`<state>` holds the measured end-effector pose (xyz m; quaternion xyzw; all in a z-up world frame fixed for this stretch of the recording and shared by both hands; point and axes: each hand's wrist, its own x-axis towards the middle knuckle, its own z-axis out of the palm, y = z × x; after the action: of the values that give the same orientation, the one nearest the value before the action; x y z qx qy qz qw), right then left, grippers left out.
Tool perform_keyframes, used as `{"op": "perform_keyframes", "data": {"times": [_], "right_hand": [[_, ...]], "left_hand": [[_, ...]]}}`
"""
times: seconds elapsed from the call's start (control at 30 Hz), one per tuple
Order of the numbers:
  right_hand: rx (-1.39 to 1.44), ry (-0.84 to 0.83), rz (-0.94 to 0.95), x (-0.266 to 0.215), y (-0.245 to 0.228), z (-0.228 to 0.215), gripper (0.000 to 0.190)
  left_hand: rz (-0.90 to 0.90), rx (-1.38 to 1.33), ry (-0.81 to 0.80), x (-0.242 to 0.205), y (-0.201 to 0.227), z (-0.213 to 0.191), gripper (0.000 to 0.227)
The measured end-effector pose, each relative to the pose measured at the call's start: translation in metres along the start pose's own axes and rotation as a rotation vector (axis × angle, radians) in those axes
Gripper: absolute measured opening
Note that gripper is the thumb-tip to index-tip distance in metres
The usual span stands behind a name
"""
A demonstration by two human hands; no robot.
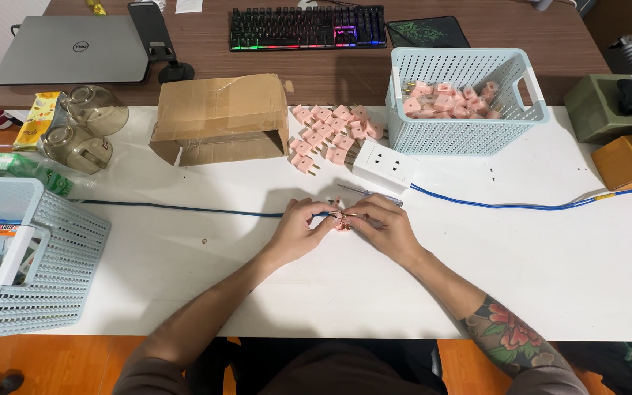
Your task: The person assembles pink electrical plug adapters by hand on a white table. They pick up the plastic components, align them, and use a screwdriver to tighten the internal screws, securing the parts together. The completed adapters are placed on the table next to a pile of similar items.
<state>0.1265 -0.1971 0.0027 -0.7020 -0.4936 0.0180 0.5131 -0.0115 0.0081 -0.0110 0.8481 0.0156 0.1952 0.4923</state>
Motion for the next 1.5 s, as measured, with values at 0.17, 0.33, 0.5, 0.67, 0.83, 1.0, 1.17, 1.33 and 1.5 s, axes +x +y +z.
{"op": "perform_keyframes", "data": {"times": [0.17, 0.33, 0.5, 0.67, 0.83, 1.0, 1.17, 1.33, 1.5], "right_hand": [[-0.024, 0.005, 0.034, 0.001, 0.003, -0.005, 0.015], [-0.054, 0.017, 0.112, 0.007, -0.003, -0.021, 0.016], [-0.058, -0.005, 0.125, 0.010, -0.005, -0.030, 0.012], [-0.056, -0.041, 0.135, 0.010, -0.010, -0.033, 0.013], [-0.059, -0.061, 0.124, 0.011, -0.012, -0.032, 0.013], [-0.082, -0.084, 0.083, 0.011, -0.010, -0.030, 0.015], [-0.103, -0.073, 0.051, 0.010, -0.009, -0.028, 0.014], [-0.128, -0.055, -0.011, 0.008, -0.005, -0.023, 0.013], [-0.143, -0.056, -0.065, 0.008, -0.010, -0.022, 0.014]], "left_hand": [[0.062, 0.113, 0.024, 0.006, 0.005, -0.005, 0.020], [0.154, 0.281, -0.025, 0.007, 0.012, -0.023, 0.045], [0.275, 0.377, -0.082, 0.006, 0.009, -0.022, 0.059], [0.259, 0.411, -0.073, 0.004, 0.006, -0.018, 0.044], [0.248, 0.415, -0.080, 0.004, 0.002, -0.018, 0.038], [0.228, 0.406, -0.115, 0.005, 0.001, -0.021, 0.043], [0.194, 0.390, -0.112, 0.003, 0.007, -0.022, 0.042], [0.189, 0.453, -0.067, 0.005, -0.003, -0.017, 0.037], [0.255, 0.396, -0.005, 0.004, 0.008, -0.017, 0.033]]}}
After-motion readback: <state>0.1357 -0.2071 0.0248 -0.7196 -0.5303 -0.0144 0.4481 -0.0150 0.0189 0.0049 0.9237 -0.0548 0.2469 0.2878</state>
